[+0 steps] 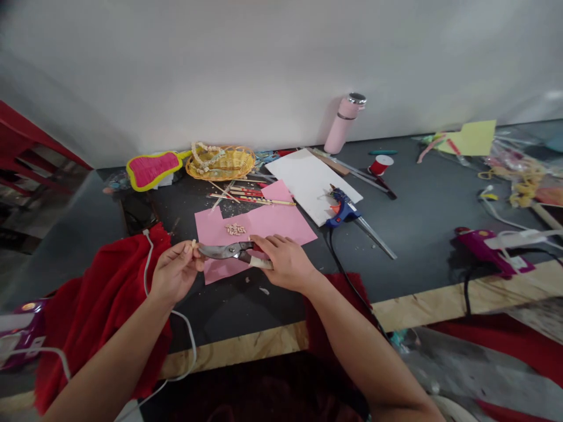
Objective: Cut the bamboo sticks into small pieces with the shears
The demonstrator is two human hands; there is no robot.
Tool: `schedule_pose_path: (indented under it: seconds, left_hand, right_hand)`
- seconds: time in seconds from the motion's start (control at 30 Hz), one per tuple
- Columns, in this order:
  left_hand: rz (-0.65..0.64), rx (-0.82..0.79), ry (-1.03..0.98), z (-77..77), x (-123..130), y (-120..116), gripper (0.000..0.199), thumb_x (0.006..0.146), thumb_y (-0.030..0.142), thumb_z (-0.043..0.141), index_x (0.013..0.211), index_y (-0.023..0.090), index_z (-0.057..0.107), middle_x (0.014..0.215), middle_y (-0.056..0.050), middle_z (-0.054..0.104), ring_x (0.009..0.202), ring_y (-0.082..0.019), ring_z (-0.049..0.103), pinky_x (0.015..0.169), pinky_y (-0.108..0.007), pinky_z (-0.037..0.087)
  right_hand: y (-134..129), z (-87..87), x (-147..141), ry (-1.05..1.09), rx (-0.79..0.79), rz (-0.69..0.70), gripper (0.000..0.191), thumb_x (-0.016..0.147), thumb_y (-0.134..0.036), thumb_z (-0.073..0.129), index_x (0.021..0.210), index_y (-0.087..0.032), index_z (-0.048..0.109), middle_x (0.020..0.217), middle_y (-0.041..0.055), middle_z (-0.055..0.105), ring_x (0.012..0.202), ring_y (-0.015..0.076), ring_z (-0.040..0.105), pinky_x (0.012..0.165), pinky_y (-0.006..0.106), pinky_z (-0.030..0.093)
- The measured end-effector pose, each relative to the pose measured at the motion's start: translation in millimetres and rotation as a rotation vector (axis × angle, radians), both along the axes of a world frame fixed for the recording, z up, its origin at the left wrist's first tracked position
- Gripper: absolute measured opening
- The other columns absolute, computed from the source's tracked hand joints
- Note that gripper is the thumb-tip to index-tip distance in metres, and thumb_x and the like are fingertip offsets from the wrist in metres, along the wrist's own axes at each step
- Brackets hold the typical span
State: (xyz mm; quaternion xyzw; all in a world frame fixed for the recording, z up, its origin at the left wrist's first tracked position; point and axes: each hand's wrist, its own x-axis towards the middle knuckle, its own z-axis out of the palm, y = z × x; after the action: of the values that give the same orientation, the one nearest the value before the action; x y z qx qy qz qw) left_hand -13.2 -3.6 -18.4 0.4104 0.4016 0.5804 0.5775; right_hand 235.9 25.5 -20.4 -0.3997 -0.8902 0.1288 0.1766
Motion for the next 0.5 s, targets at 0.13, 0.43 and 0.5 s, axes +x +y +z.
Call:
schedule_pose_path:
  seconds: [0.13, 0.43, 0.5]
  left_hand:
    - [-0.001, -0.014, -0.025, 1.0, -1, 2, 0.02, 0.08, 0.034, 0.064, 0.071, 0.016, 0.065, 0.057, -0.001, 0.06, 0.057, -0.014, 0.056, 0.068, -0.031, 0.046]
    - [-0.006, -0.05, -0.047, 3.2, 3, 2, 0.015, 0.074, 0.03, 0.07, 0.076, 0.015, 0.07, 0.068, -0.004, 0.065, 0.062, -0.014, 0.058, 0.065, -0.028, 0.046]
    - [-0.002, -0.058, -0.047, 2.2, 4, 2, 0.014, 0.072, 0.029, 0.073, 0.075, 0.015, 0.07, 0.069, -0.004, 0.066, 0.063, -0.013, 0.059, 0.066, -0.027, 0.046]
  right_hand:
    - [1, -4.3, 0, 0.026, 0.028, -0.078, 0.053, 0.085, -0.032, 0.055, 0.134, -0.017, 0.041, 0.112, 0.012, 0.062, 0.098, 0.0259, 0.058, 0.085, 0.039, 0.046]
    - [5, -15.1, 1, 0.153, 0.047, -0.265, 0.052, 0.084, -0.032, 0.058, 0.132, -0.02, 0.042, 0.118, 0.0108, 0.061, 0.105, 0.0269, 0.057, 0.089, 0.041, 0.047]
    - [5, -14.2, 1, 0.182, 0.031, -0.284, 0.052, 0.083, -0.033, 0.058, 0.131, -0.02, 0.043, 0.121, 0.0113, 0.059, 0.108, 0.027, 0.057, 0.09, 0.041, 0.047]
